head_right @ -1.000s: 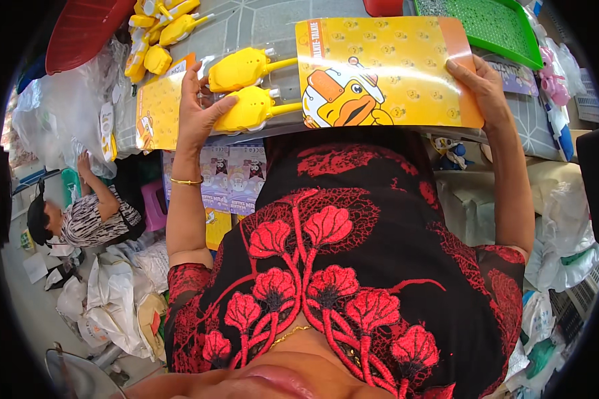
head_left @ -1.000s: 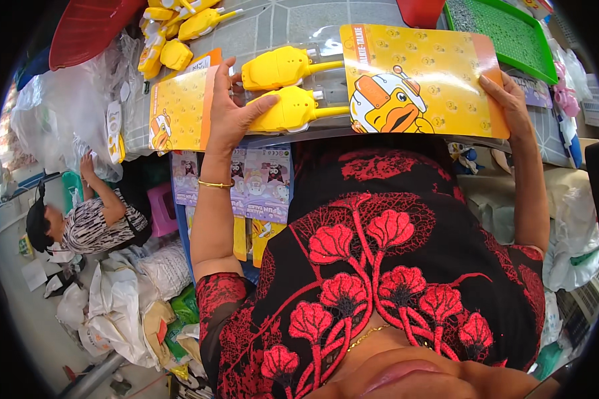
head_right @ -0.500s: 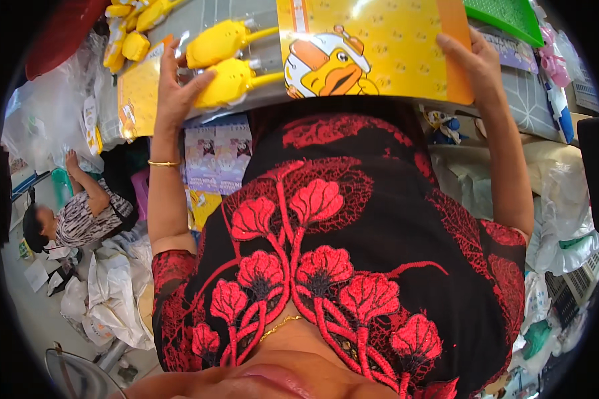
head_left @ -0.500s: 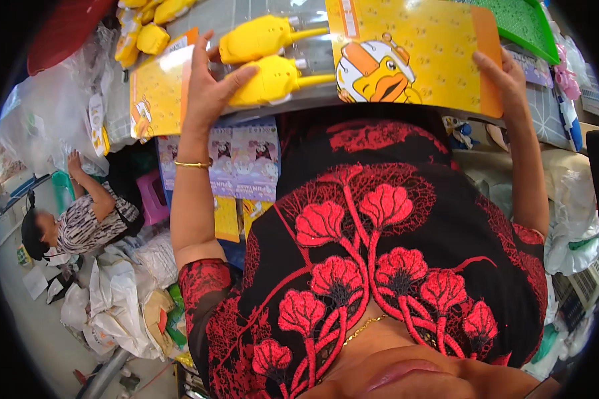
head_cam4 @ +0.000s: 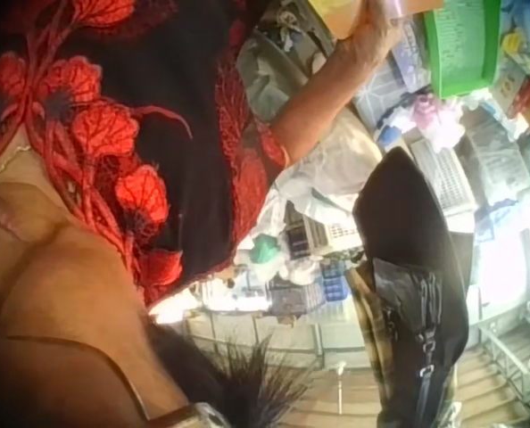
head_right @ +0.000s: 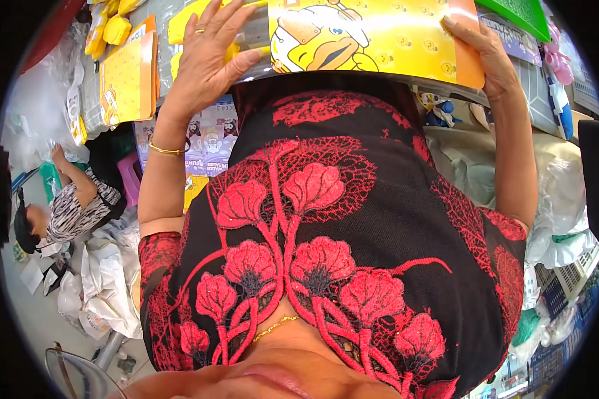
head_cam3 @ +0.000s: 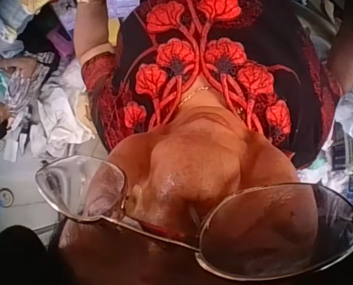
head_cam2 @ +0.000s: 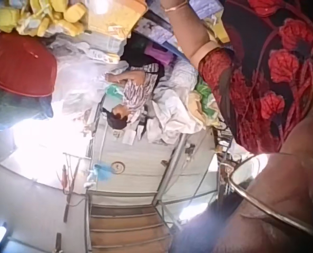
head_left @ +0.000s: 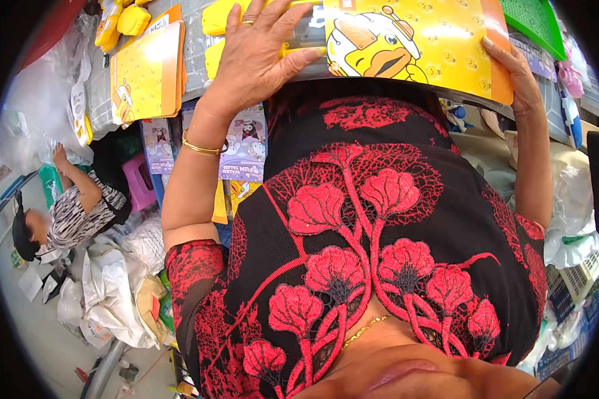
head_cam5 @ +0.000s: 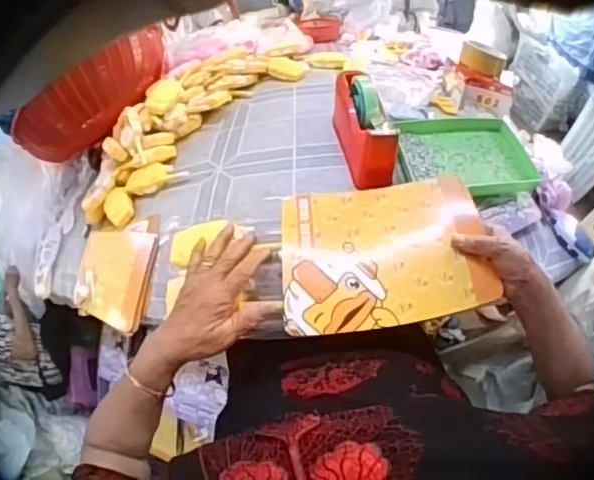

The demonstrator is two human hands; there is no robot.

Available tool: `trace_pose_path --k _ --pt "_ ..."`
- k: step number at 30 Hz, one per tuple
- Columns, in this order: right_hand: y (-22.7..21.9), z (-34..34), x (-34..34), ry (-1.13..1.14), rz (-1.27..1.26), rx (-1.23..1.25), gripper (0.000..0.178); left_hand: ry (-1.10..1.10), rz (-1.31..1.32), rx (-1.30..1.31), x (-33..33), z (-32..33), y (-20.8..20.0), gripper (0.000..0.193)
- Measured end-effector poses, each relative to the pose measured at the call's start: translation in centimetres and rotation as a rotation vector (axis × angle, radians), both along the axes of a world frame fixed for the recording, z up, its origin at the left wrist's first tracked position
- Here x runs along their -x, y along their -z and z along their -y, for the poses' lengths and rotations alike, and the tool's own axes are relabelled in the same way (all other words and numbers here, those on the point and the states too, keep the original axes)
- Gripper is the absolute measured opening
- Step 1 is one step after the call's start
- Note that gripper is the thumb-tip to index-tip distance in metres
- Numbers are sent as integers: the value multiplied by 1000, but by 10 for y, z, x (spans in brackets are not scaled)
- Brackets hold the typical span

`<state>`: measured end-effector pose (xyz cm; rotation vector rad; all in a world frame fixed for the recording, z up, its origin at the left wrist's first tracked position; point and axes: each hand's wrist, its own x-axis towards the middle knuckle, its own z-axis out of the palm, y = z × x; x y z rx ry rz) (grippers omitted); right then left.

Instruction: The person packages toy walkie-talkies by placing the toys into plastic blister packs, sealing them with cardboard backing cards using tape, and placing the finished packages into a plastic basket.

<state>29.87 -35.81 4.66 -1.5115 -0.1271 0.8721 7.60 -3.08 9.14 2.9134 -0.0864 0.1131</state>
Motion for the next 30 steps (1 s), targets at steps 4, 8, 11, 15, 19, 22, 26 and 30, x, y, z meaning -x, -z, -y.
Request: trace_pose_path --k 4,8,11,15,19,22,26,30 --pt "-2 -2 -5 -35 30 6 35 44 77 -92 1 -4 13 60" --pt "-15 3 -3 -61 55 -11 35 27 153 -22 3 -3 28 77" --pt "-12 -1 -1 3 64 -95 36 9 148 -52 3 7 24 82" --pt "-20 -4 3 -39 -20 -108 39 5 125 -73 5 9 23 78" --pt "-7 -19 6 -62 12 -59 39 11 105 -66 4 11 20 76" --pt "-19 -30 15 -65 7 -111 37 -16 77 9 7 13 20 81" --pt "-22 -52 25 -61 73 -143 34 -8 104 5 6 17 16 87" --pt "-23 -60 19 -114 102 -73 35 -44 145 16 6 14 10 84"
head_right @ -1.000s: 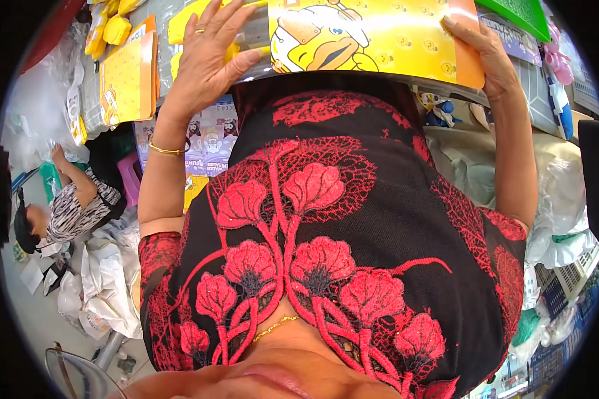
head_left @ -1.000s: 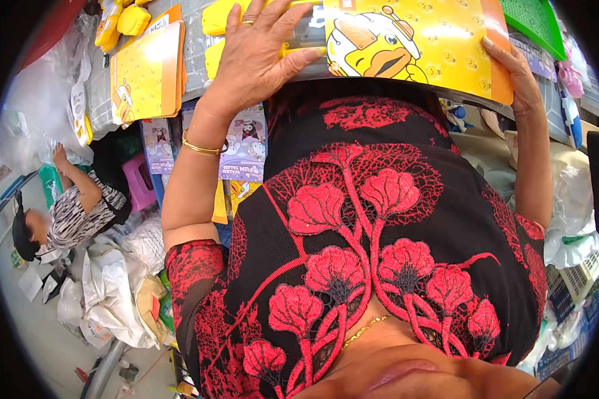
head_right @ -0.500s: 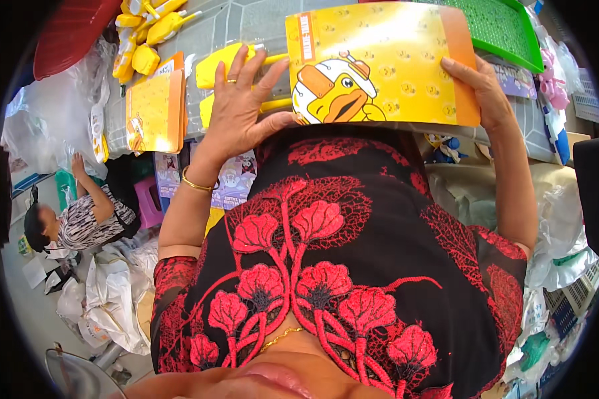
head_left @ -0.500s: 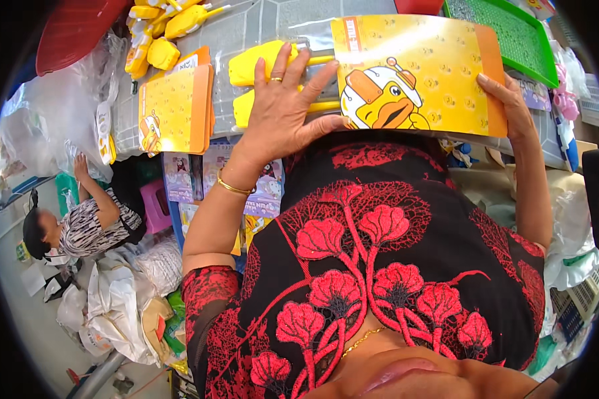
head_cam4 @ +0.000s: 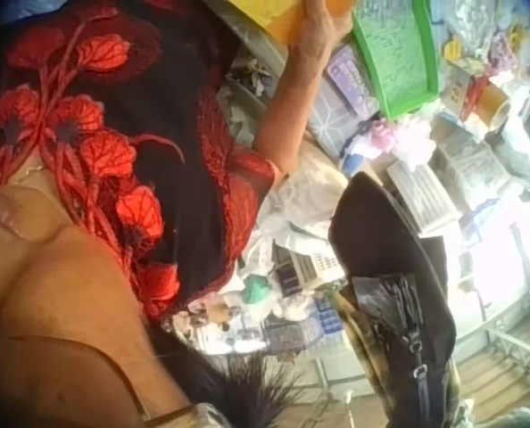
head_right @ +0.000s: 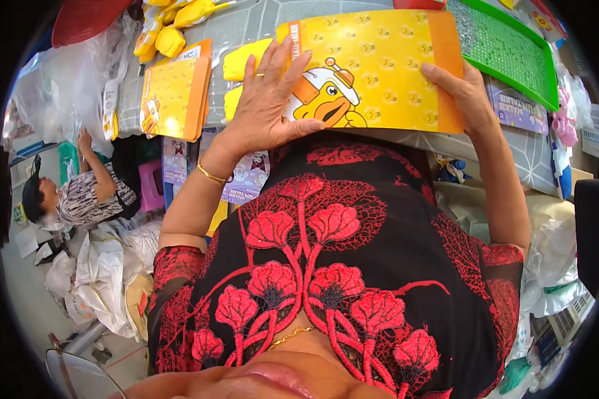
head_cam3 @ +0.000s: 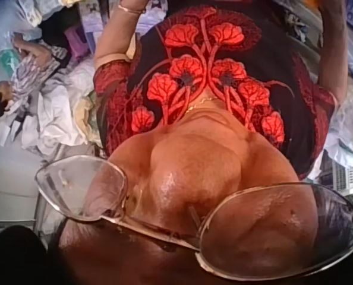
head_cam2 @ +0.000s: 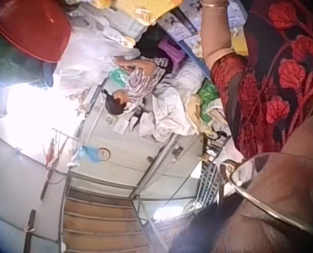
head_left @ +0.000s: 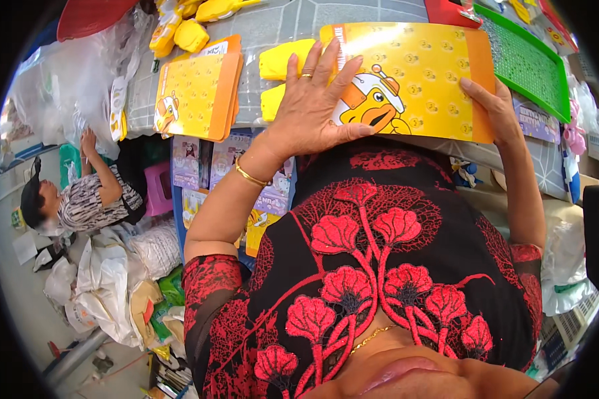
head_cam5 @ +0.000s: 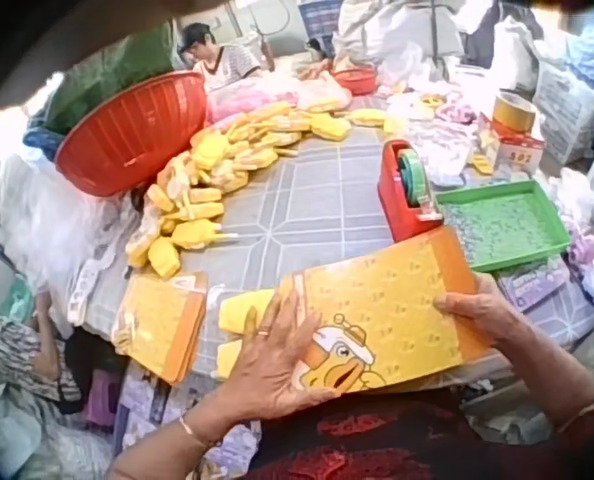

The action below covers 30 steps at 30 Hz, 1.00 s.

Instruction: The person packages toy walkie-talkies by placing the toys into plastic blister packs, sealing them with cardboard backing cards using tape, and placing the finished packages into a plastic basket.

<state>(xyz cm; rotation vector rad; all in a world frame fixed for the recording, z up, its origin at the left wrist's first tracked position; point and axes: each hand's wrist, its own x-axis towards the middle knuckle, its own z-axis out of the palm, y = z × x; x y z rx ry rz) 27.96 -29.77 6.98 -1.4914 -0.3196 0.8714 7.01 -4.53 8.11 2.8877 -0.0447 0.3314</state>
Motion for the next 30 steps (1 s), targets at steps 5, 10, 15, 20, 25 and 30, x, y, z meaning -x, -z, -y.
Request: trace_pose_path --k 5,10,15,20,25,30 --pt "2 14 5 37 2 16 38 -304 287 199 18 -43 -3 80" --pt "4 12 3 40 -27 12 37 -523 287 665 32 -57 22 88" --pt "5 -13 10 -20 74 28 35 -417 231 873 19 -39 27 82" --pt "2 -22 12 -4 28 10 34 -419 358 1067 18 -37 45 57" --pt "-1 -27 11 12 131 53 35 -410 458 1200 15 -34 51 46" --pt "-4 -26 2 -25 19 79 35 -494 405 1190 13 -32 40 47"
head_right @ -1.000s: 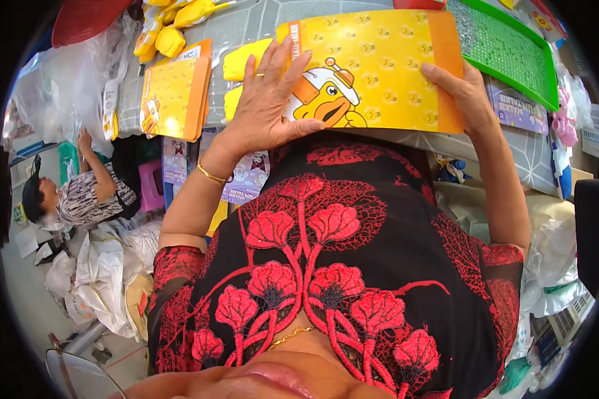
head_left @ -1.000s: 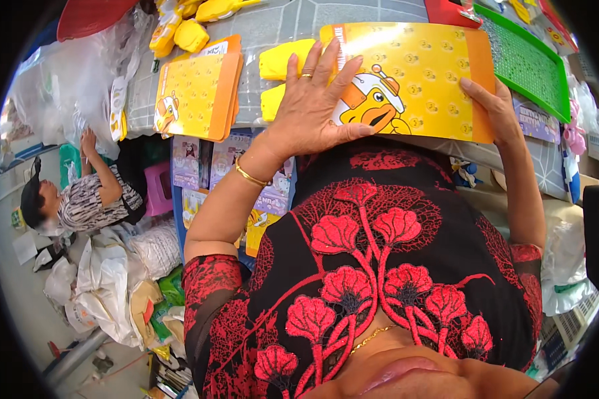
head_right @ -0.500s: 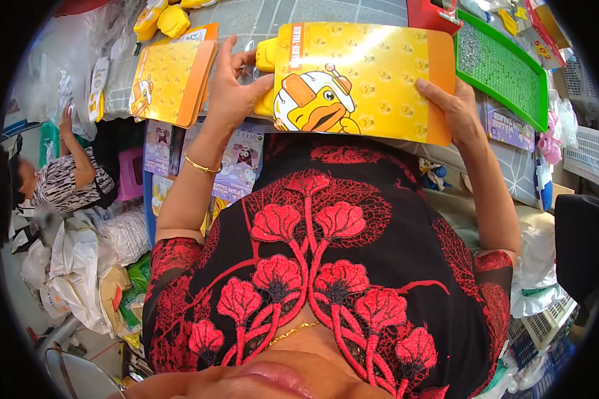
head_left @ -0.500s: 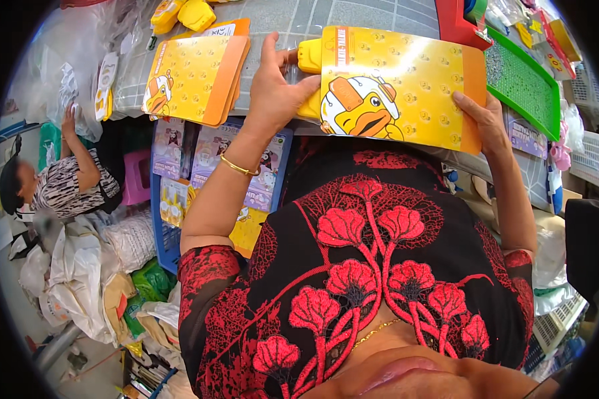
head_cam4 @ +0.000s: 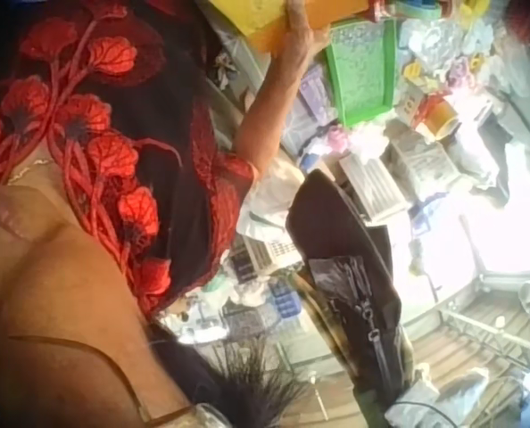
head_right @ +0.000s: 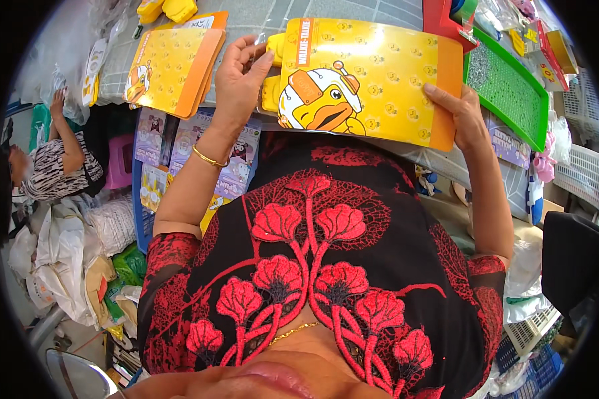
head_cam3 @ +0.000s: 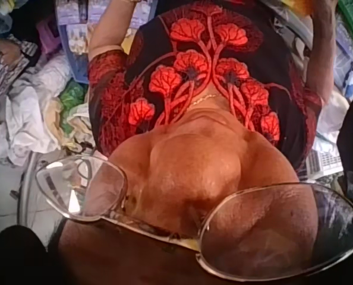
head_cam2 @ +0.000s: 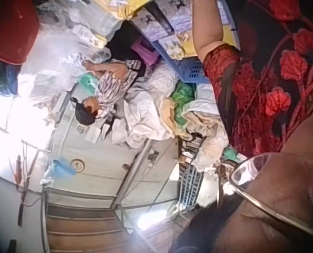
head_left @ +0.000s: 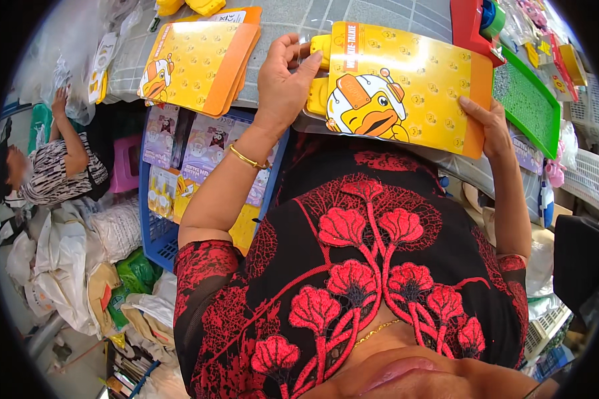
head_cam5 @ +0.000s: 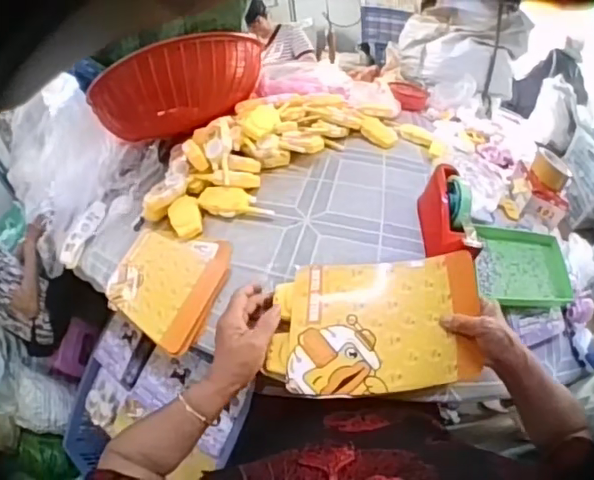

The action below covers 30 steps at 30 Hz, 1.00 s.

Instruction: The person packages toy walkie-talkies by placing the toys into plastic blister packs, sealing them with cardboard backing cards using tape, and placing the finished packages into a plastic basket.

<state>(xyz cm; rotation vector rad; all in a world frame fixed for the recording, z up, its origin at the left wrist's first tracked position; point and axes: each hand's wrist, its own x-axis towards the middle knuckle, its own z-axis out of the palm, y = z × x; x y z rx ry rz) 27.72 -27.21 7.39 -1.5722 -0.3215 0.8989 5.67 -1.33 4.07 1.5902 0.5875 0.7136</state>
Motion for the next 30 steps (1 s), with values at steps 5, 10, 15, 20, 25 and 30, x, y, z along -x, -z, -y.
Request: trace_pose_path --k 5,10,15,20,25,30 --pt "2 0 5 11 -20 -26 36 11 -88 -161 0 1 -1 49" --pt "-3 -4 2 19 -35 -30 36 8 -47 -115 -2 0 2 49" --pt "-6 1 2 -29 -30 65 35 31 6 16 -4 -4 0 49" --pt "-2 8 2 -21 -2 79 33 58 105 117 -11 -2 -5 53" --pt "0 5 2 -75 70 110 33 95 138 97 -19 -1 2 52" --pt "-6 -3 3 -47 43 104 33 82 159 180 -19 5 0 44"
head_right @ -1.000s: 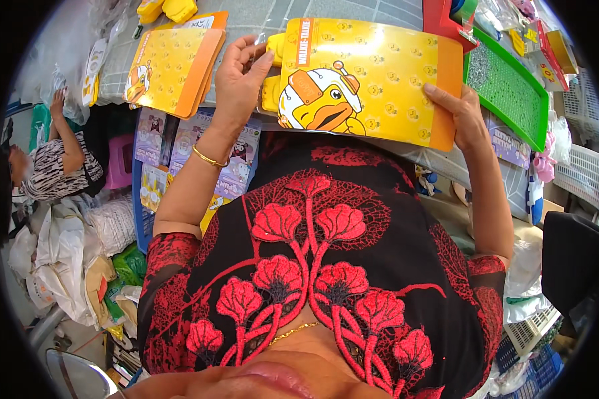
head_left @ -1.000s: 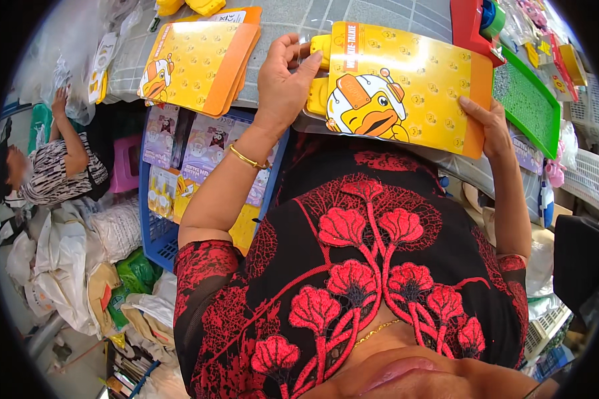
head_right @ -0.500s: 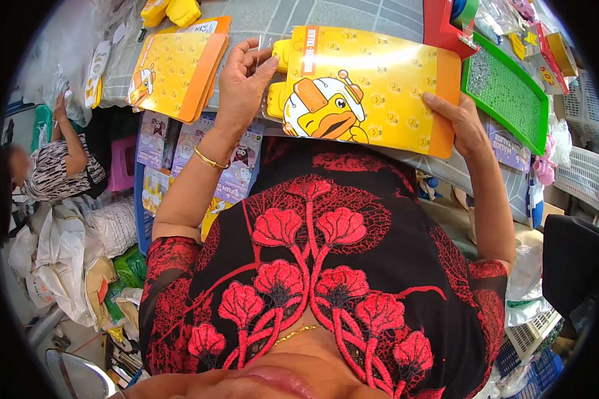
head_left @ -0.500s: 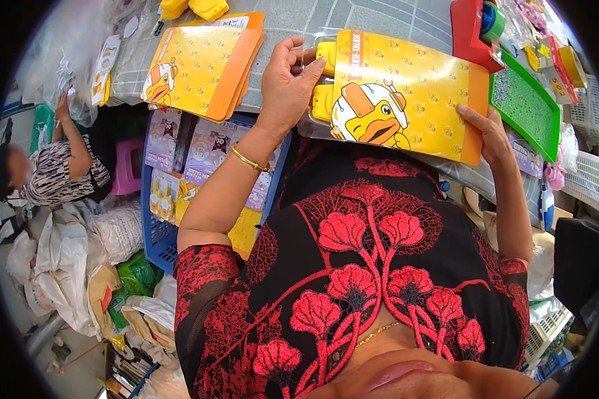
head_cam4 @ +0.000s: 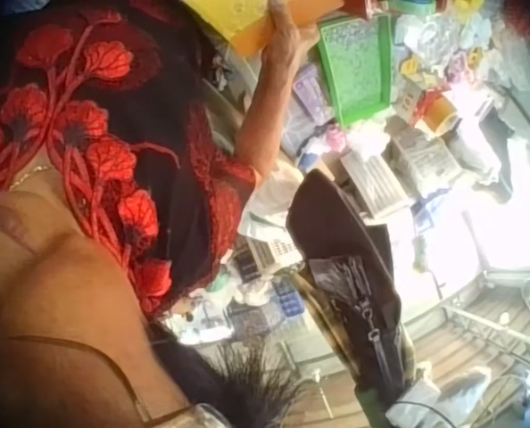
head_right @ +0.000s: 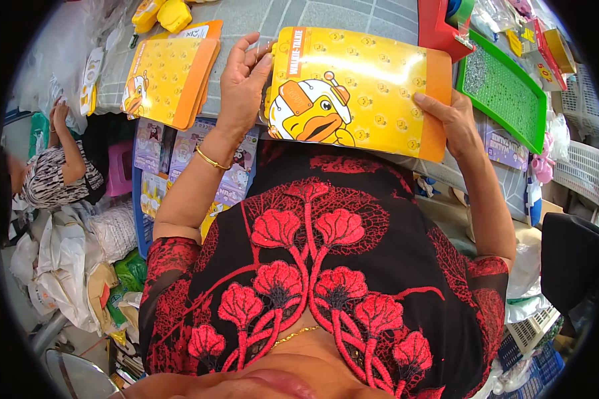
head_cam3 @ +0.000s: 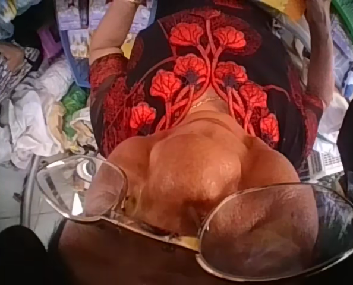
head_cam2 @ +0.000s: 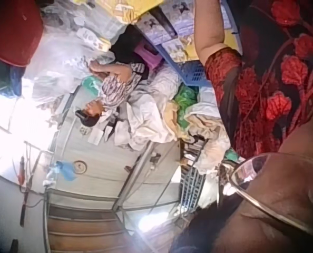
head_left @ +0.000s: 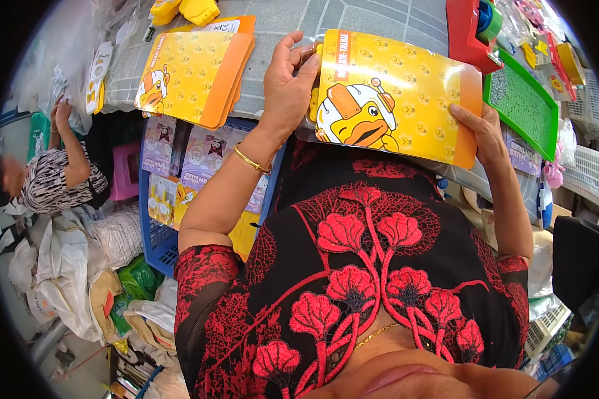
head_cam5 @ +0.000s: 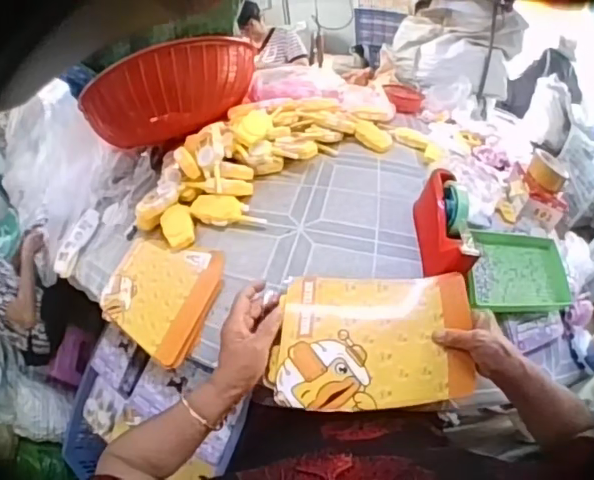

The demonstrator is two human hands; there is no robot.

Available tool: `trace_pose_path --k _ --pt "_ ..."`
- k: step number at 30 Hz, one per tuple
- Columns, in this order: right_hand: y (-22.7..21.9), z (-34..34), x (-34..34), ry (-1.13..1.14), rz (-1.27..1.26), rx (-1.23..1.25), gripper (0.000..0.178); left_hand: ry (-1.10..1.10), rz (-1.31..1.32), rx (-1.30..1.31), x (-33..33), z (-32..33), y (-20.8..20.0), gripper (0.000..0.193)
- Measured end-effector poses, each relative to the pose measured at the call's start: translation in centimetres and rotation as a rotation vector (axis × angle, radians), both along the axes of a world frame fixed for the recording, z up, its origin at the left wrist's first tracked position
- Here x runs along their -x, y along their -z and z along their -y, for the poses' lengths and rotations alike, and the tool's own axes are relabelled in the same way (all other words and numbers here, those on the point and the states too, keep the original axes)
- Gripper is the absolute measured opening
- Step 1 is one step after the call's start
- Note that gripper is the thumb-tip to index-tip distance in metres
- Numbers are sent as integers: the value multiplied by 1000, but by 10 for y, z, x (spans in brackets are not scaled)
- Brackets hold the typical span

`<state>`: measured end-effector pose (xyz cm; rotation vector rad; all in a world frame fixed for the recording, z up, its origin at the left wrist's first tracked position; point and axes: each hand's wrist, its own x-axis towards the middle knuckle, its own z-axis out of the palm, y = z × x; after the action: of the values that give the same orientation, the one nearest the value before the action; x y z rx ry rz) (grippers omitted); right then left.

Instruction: The person packages toy walkie-talkies by placing the toys into plastic blister packs, sealing them with cardboard backing cards using tape, and placing the finished packages into a plastic basket.

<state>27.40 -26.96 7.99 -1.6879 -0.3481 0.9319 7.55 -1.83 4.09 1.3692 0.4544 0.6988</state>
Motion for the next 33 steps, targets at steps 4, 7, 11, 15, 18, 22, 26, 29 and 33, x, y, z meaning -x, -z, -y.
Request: trace_pose_path --k 4,7,11,15,18,22,26,29,33 --pt "5 0 1 28 -16 -20 33 -7 11 -6 -1 2 0 41" --pt "0 1 2 -10 10 -6 33 -7 7 29 -2 -1 -1 41" --pt "-8 11 -2 -43 -37 -18 33 -64 -91 -62 -3 -4 0 39" --pt "1 22 -7 -108 3 73 30 -43 -29 -2 -3 -1 -4 39" --pt "2 18 -9 -104 48 65 28 -39 -9 12 -4 2 -2 39" --pt "-1 13 -8 -91 7 44 28 -31 -2 -14 -4 4 5 37" --pt "2 9 -8 -59 -22 38 29 -17 20 10 -3 4 5 37" --pt "1 10 -12 -108 0 77 29 -26 54 30 -3 2 3 37" --pt "1 13 -13 -133 29 72 31 -65 -9 39 -2 -2 -3 38"
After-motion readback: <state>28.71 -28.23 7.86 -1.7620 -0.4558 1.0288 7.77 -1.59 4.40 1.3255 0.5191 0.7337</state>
